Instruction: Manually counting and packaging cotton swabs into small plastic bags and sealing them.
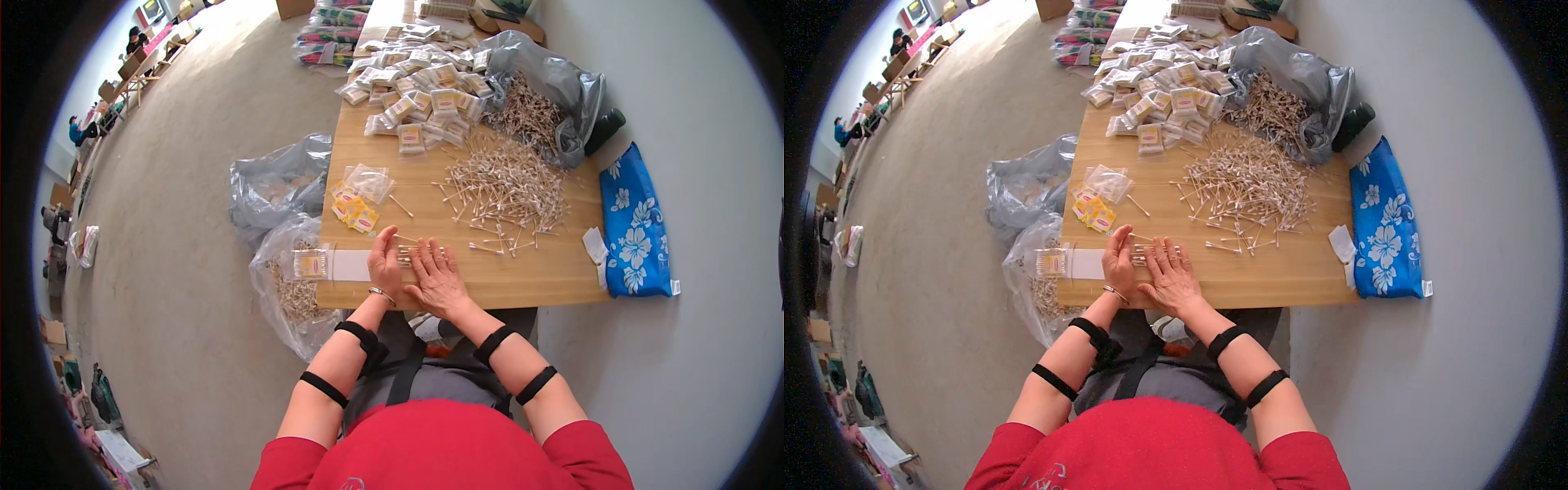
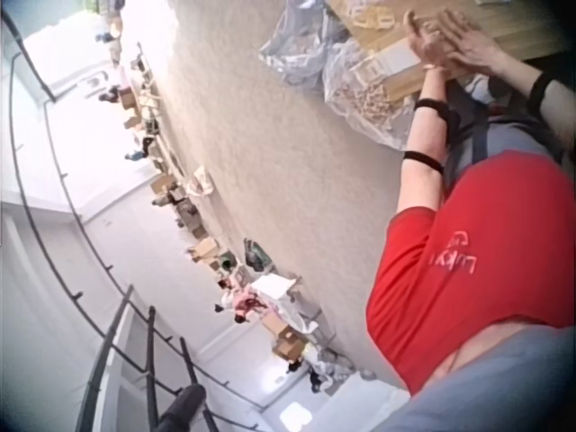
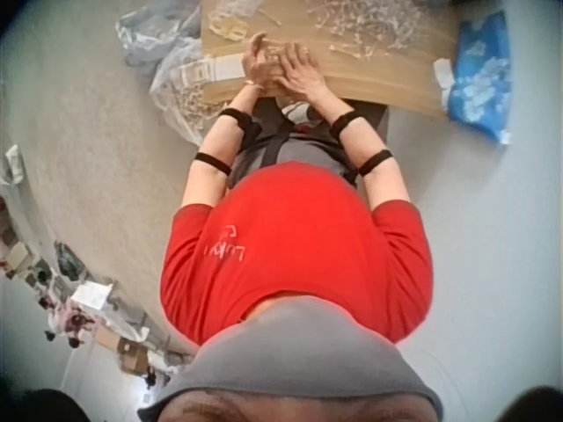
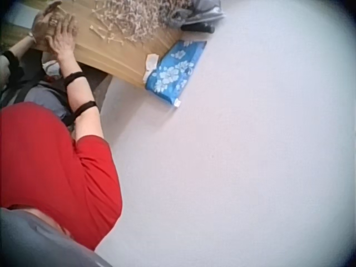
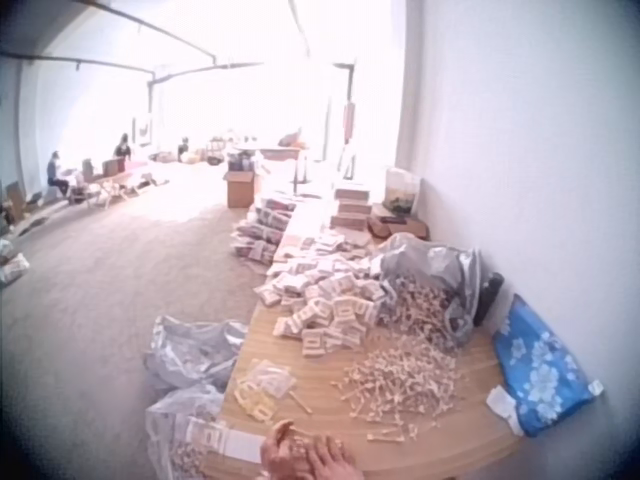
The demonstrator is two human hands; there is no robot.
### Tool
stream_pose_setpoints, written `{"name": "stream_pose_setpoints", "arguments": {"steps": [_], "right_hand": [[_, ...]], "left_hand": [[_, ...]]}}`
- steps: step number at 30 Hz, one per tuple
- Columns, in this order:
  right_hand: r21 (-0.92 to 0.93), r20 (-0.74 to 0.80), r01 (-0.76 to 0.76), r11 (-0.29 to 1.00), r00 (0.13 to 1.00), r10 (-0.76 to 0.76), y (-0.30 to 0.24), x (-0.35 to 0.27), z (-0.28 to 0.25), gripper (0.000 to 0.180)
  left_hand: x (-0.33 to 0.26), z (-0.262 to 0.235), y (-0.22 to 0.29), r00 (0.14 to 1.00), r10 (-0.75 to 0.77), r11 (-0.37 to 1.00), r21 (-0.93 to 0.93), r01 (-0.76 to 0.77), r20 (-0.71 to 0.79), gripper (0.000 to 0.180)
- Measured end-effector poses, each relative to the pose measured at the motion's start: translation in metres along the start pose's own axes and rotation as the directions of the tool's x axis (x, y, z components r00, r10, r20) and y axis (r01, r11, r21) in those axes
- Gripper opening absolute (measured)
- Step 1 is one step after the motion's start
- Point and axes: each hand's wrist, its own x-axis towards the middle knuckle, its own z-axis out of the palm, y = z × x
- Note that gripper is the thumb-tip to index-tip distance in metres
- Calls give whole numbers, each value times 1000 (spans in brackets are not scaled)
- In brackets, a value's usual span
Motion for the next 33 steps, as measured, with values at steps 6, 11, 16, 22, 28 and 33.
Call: {"name": "stream_pose_setpoints", "arguments": {"steps": [6, 11, 16, 22, 28, 33], "right_hand": [[3, 7, 19, 1000, 1000, -19, -1, -7, 2, 77], [413, -334, -68, 908, 916, 221, 28, 2, 3, 68], [783, -338, -63, 619, 792, 508, 27, 5, 4, 68], [868, -324, 35, 495, 794, 514, -5, 26, 16, 65], [814, -391, 34, 579, 769, 505, 4, 34, 15, 64], [745, -351, 11, 667, 857, 378, 10, 48, 15, 57]], "left_hand": [[3, -3, -4, 1000, -15, 1000, -4, 15, 22, 33], [8, -8, 7, 1000, 24, 997, -67, -24, -3, 35], [-2, -20, 4, 999, 15, 999, -52, -14, 31, 38], [-18, 5, 8, 994, 8, 995, 96, -18, 105, 39], [-5, 4, 14, 1000, 6, 1000, 14, -6, 16, 38], [17, -1, -2, 1000, 2, 994, -105, 1, 27, 38]]}}
